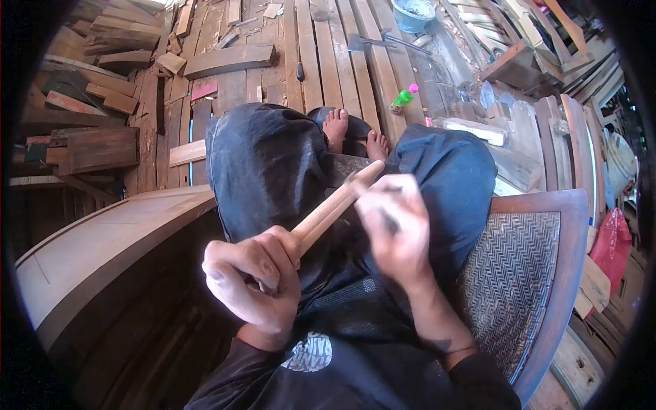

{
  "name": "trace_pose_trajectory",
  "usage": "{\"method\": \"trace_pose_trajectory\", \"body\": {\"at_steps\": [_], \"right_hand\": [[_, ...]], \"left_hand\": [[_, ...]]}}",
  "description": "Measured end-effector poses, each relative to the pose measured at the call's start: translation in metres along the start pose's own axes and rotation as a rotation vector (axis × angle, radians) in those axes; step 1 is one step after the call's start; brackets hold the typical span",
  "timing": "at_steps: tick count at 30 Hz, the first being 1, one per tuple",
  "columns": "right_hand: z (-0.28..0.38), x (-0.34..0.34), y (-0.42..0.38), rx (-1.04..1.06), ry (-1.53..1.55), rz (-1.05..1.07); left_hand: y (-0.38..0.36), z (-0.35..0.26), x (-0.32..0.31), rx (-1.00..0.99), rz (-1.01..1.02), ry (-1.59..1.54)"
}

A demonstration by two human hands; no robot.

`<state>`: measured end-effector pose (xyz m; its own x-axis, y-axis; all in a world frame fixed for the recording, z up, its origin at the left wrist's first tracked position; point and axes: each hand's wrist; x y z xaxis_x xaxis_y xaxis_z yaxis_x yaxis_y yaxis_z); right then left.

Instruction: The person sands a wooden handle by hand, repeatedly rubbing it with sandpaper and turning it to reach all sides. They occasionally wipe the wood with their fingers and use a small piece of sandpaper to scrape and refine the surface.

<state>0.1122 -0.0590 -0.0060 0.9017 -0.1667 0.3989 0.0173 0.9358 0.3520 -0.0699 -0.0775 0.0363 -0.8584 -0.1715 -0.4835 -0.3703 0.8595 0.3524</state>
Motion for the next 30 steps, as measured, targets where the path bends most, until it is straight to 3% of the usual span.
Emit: {"method": "trace_pose_trajectory", "body": {"at_steps": [1, 3, 5, 7, 10, 13, 15, 17, 18, 19, 21, 23, 25, 27, 29, 30], "right_hand": [[-0.007, -0.001, 0.003, -0.066, 0.042, -0.078], [0.003, 0.003, -0.003, -0.011, -0.013, 0.007], [0.048, 0.003, -0.006, 0.012, 0.234, 0.141], [0.052, -0.002, -0.01, -0.047, 0.378, 0.121], [0.001, 0.002, 0.0, -0.033, -0.004, -0.033], [0.017, 0.012, 0.001, -0.019, 0.042, 0.059], [0.061, 0.004, -0.007, -0.09, 0.32, 0.127], [0.044, 0.007, -0.005, -0.023, 0.267, 0.149], [0.021, 0.004, -0.003, 0.054, 0.099, 0.074], [0.007, 0.0, -0.001, 0.013, -0.002, -0.038], [0.001, 0.004, -0.002, -0.069, -0.045, -0.069], [0.032, 0.01, -0.002, 0.06, 0.077, 0.117], [0.058, 0.002, -0.014, -0.041, 0.307, 0.127], [0.016, 0.004, -0.008, 0.133, 0.152, 0.119], [-0.005, 0.006, -0.006, -0.062, -0.032, 0.009], [-0.002, 0.005, -0.001, -0.036, -0.05, -0.033]], "left_hand": [[-0.001, -0.001, -0.001, -0.001, -0.016, -0.001], [-0.003, 0.0, -0.004, -0.006, -0.037, -0.013], [-0.006, 0.001, -0.007, -0.018, -0.01, -0.025], [-0.007, -0.002, -0.014, -0.022, -0.032, -0.018], [-0.008, 0.001, -0.006, 0.0, -0.028, 0.051], [-0.008, 0.002, -0.013, -0.022, -0.033, 0.012], [-0.008, 0.001, -0.016, -0.04, -0.026, -0.03], [-0.008, 0.001, -0.014, -0.015, -0.069, -0.025], [-0.009, 0.002, -0.011, 0.001, -0.078, -0.001], [-0.009, 0.004, -0.008, 0.013, -0.093, 0.022], [-0.008, 0.003, -0.008, 0.008, -0.078, 0.018], [-0.009, 0.002, -0.013, 0.013, -0.064, -0.019], [-0.012, 0.004, -0.017, -0.016, -0.106, -0.042], [-0.012, 0.005, -0.014, -0.014, -0.113, -0.034], [-0.012, 0.007, -0.007, 0.019, -0.104, 0.007], [-0.012, 0.007, -0.008, 0.011, -0.106, 0.012]]}}
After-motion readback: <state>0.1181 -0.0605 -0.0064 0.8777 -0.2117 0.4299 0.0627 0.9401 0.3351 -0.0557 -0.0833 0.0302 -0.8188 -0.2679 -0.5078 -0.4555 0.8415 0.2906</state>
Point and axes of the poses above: each hand's wrist, its own y-axis towards the middle knuckle, its own x-axis out of the back of the hand, z = x × y, and after that the axes turned 4 degrees about -z, right-handed
